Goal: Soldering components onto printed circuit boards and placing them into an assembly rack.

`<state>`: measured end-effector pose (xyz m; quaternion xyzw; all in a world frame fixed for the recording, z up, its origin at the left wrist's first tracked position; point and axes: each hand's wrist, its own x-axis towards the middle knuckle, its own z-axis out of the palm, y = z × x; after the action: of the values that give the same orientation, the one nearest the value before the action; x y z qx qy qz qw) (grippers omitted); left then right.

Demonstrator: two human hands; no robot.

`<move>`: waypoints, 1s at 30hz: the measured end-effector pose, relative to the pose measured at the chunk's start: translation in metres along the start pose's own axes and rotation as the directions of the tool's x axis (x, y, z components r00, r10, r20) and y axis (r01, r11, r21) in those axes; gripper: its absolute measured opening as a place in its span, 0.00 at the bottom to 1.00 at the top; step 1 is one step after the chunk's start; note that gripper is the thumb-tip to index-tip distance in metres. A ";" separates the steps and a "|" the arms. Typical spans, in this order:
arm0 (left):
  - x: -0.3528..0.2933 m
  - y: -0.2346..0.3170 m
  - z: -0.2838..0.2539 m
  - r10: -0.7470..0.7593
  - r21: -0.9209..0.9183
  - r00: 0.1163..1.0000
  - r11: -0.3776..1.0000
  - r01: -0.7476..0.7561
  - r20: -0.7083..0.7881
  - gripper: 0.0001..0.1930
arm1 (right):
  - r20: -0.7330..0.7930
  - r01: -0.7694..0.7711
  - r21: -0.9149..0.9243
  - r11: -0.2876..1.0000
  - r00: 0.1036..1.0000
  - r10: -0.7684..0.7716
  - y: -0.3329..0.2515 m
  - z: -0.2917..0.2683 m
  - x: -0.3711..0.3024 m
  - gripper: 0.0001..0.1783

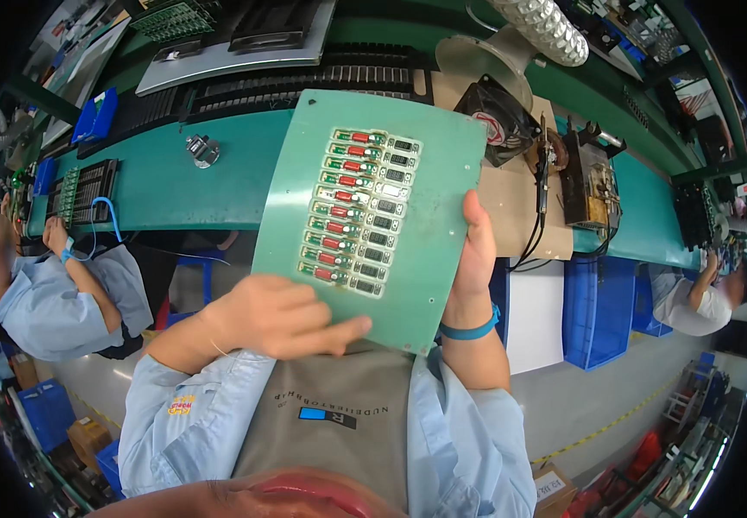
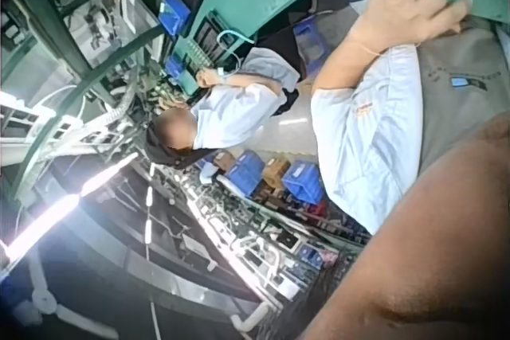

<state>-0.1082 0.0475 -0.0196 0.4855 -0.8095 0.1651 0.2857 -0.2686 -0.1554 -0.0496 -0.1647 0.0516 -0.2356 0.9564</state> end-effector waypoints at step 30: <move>-0.051 -0.070 0.025 -0.858 -0.386 0.323 0.163 0.908 0.399 0.39 | -0.210 -0.186 -0.976 0.112 0.938 -0.276 -0.028 -0.015 0.111 0.29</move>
<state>-0.0360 0.0357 -0.0717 0.7644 -0.3943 -0.2934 0.4173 -0.1850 -0.2348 -0.0568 -0.7167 0.3550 -0.1950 0.5678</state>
